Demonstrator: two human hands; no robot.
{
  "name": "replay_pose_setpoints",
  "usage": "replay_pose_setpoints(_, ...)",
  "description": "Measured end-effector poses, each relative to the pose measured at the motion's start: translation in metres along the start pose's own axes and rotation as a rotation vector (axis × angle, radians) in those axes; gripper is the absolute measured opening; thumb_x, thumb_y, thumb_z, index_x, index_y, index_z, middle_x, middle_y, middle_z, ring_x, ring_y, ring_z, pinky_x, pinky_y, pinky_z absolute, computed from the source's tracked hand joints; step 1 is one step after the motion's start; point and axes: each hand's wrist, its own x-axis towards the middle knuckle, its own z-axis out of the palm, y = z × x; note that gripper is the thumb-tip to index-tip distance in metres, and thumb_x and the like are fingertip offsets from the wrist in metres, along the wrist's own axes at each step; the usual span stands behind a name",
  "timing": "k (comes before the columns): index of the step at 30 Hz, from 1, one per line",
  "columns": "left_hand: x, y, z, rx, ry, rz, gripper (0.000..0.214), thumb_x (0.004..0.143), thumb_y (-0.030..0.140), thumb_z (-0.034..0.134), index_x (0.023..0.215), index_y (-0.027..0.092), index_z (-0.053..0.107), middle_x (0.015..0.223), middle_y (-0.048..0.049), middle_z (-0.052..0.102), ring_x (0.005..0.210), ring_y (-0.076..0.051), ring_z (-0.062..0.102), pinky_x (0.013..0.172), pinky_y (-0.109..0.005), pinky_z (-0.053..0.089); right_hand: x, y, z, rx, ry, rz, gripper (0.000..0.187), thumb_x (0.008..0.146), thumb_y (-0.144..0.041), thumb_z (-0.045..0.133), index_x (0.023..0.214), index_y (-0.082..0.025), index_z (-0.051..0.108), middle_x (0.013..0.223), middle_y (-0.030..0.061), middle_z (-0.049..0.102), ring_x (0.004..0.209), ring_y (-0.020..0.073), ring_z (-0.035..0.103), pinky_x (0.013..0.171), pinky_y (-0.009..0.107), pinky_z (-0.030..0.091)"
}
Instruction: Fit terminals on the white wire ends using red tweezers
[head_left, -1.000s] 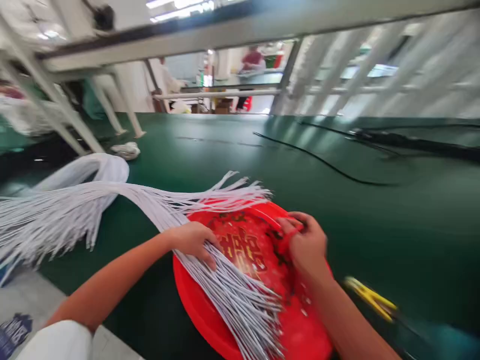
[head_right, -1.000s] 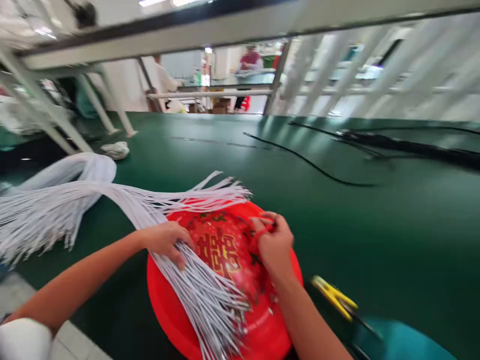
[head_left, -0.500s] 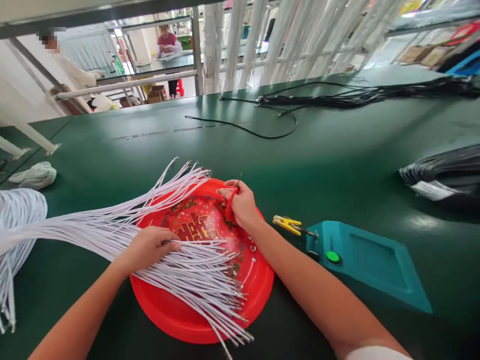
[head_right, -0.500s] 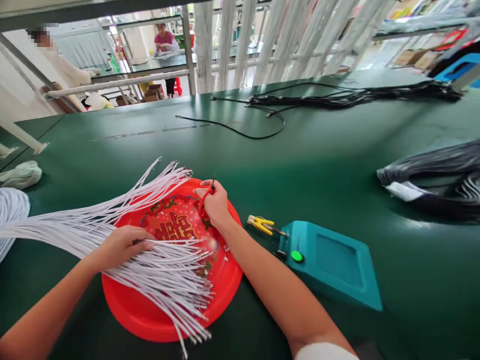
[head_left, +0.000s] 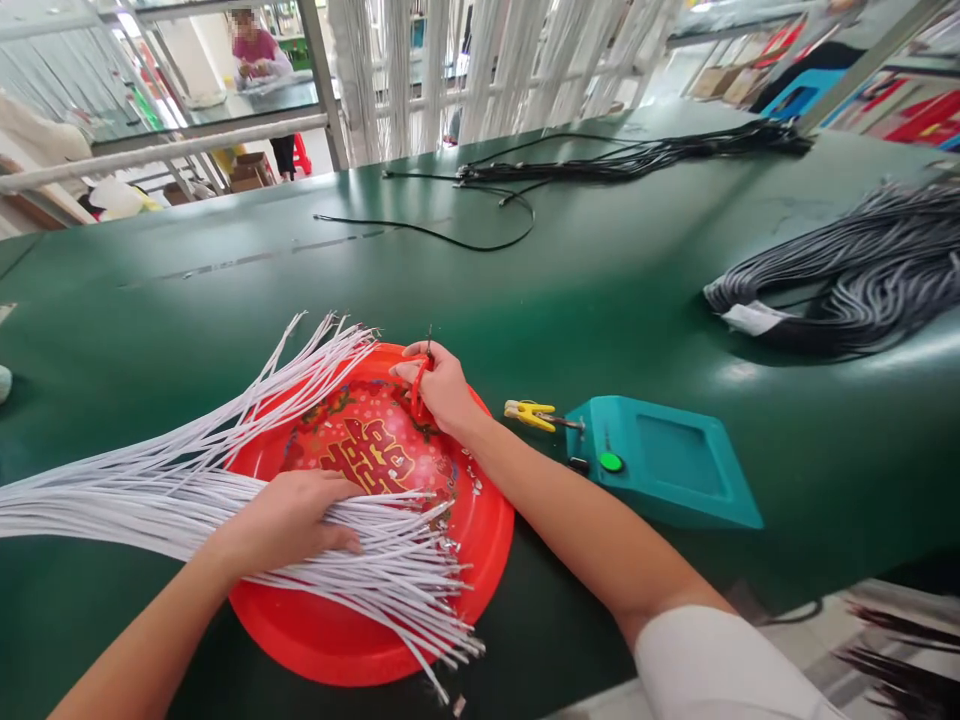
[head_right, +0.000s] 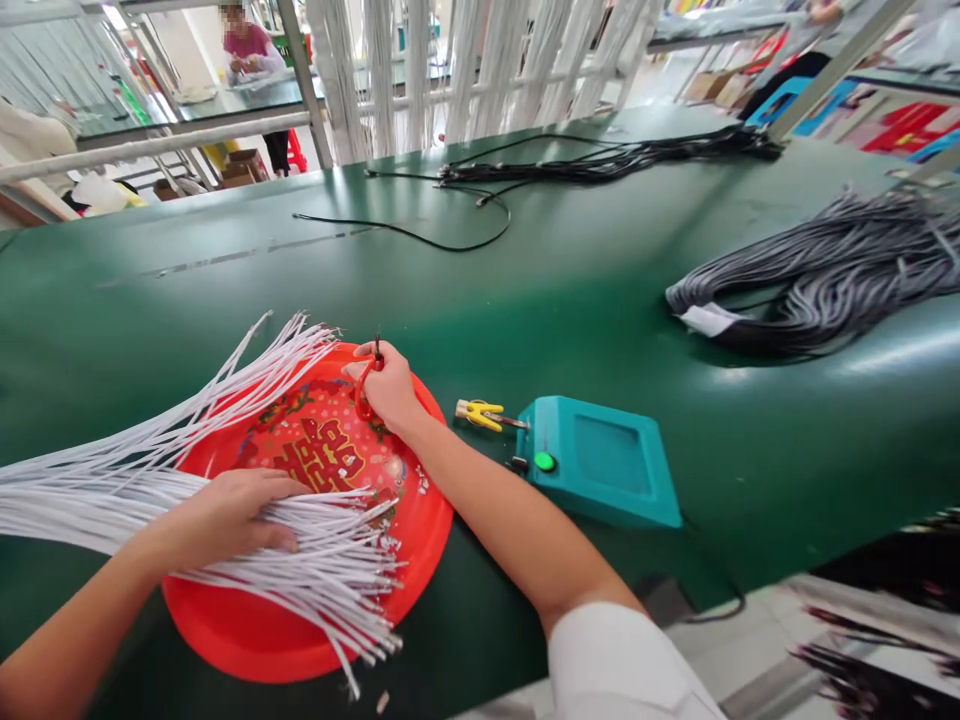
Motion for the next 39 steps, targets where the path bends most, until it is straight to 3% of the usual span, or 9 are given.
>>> replay_pose_setpoints(8,0.011,0.021,0.0,-0.117,0.055,0.006,0.017,0.079,0.034,0.054,0.085,0.022,0.063,0.079,0.0004,0.064,0.074,-0.016,0.058,0.066,-0.022,0.039,0.0,0.0,0.0,0.023,-0.008,0.024,0.026,0.059,-0.025,0.065,0.079,-0.02,0.05,0.056,-0.0053,0.055,0.047,0.0095,0.05,0.042,0.019,0.037)
replay_pose_setpoints(15,0.004,0.017,-0.023,-0.436,0.456,-0.162,0.031,0.083,0.044,0.042,0.069,0.018,0.052,0.059,0.0036,0.05,0.055,-0.01,0.044,0.052,-0.02,0.036,-0.001,-0.004,0.002,0.044,0.011,0.067,0.029,0.055,-0.025,0.067,0.078,-0.019,0.05,0.054,-0.0061,0.053,0.046,0.0085,0.047,0.042,0.019,0.038)
replay_pose_setpoints(17,0.009,0.017,-0.018,-0.44,0.508,-0.176,0.031,0.084,0.043,0.041,0.071,0.017,0.054,0.062,0.0026,0.052,0.058,-0.011,0.046,0.055,-0.021,0.038,-0.001,-0.004,0.003,0.057,0.023,0.088,0.03,0.054,-0.025,0.067,0.078,-0.019,0.05,0.055,-0.0057,0.053,0.047,0.0089,0.048,0.043,0.019,0.039)
replay_pose_setpoints(21,0.025,0.018,-0.002,-0.32,0.398,-0.176,0.025,0.083,0.038,0.044,0.088,0.019,0.059,0.071,0.002,0.061,0.065,-0.013,0.054,0.059,-0.022,0.039,0.0,-0.004,0.002,0.051,0.044,0.098,0.031,0.053,-0.024,0.068,0.078,-0.02,0.051,0.057,-0.0041,0.056,0.048,0.009,0.048,0.043,0.019,0.039)
replay_pose_setpoints(24,0.033,0.02,0.003,-0.195,0.369,-0.144,0.024,0.082,0.037,0.047,0.082,0.02,0.064,0.077,0.0002,0.066,0.071,-0.015,0.058,0.066,-0.024,0.042,0.0,-0.003,0.001,0.028,0.036,0.083,0.03,0.054,-0.026,0.068,0.078,-0.02,0.051,0.054,-0.0055,0.053,0.045,0.0089,0.047,0.04,0.018,0.038)
replay_pose_setpoints(29,0.035,0.026,-0.001,-0.167,0.543,-0.109,0.028,0.086,0.034,0.044,0.095,0.022,0.067,0.104,-0.0027,0.067,0.097,-0.017,0.059,0.089,-0.027,0.041,-0.002,-0.004,0.001,0.025,0.009,0.062,0.032,0.056,-0.029,0.07,0.078,-0.02,0.05,0.053,-0.0064,0.052,0.043,0.0078,0.045,0.04,0.018,0.038)
replay_pose_setpoints(33,0.037,0.028,0.0,-0.208,0.704,-0.09,0.028,0.086,0.031,0.044,0.097,0.02,0.067,0.1,-0.0034,0.068,0.096,-0.018,0.059,0.089,-0.028,0.042,-0.002,-0.005,0.001,0.024,0.0,0.068,0.032,0.056,-0.03,0.07,0.079,-0.019,0.05,0.056,-0.0052,0.056,0.045,0.0086,0.05,0.044,0.019,0.041)
replay_pose_setpoints(35,0.04,0.025,0.002,-0.317,0.657,-0.101,0.028,0.085,0.035,0.045,0.091,0.019,0.068,0.088,-0.0032,0.069,0.084,-0.017,0.061,0.08,-0.027,0.045,-0.003,-0.004,0.002,0.026,-0.006,0.061,0.031,0.057,-0.03,0.069,0.08,-0.019,0.05,0.057,-0.0047,0.057,0.046,0.0091,0.052,0.044,0.019,0.041)
replay_pose_setpoints(39,0.044,0.017,0.001,-0.677,0.341,-0.135,0.041,0.085,0.044,0.041,0.074,0.015,0.066,0.063,-0.0022,0.065,0.057,-0.013,0.058,0.056,-0.022,0.046,-0.004,-0.002,0.002,0.011,-0.031,0.059,0.03,0.059,-0.028,0.069,0.081,-0.019,0.05,0.057,-0.005,0.056,0.048,0.0098,0.052,0.044,0.019,0.041)
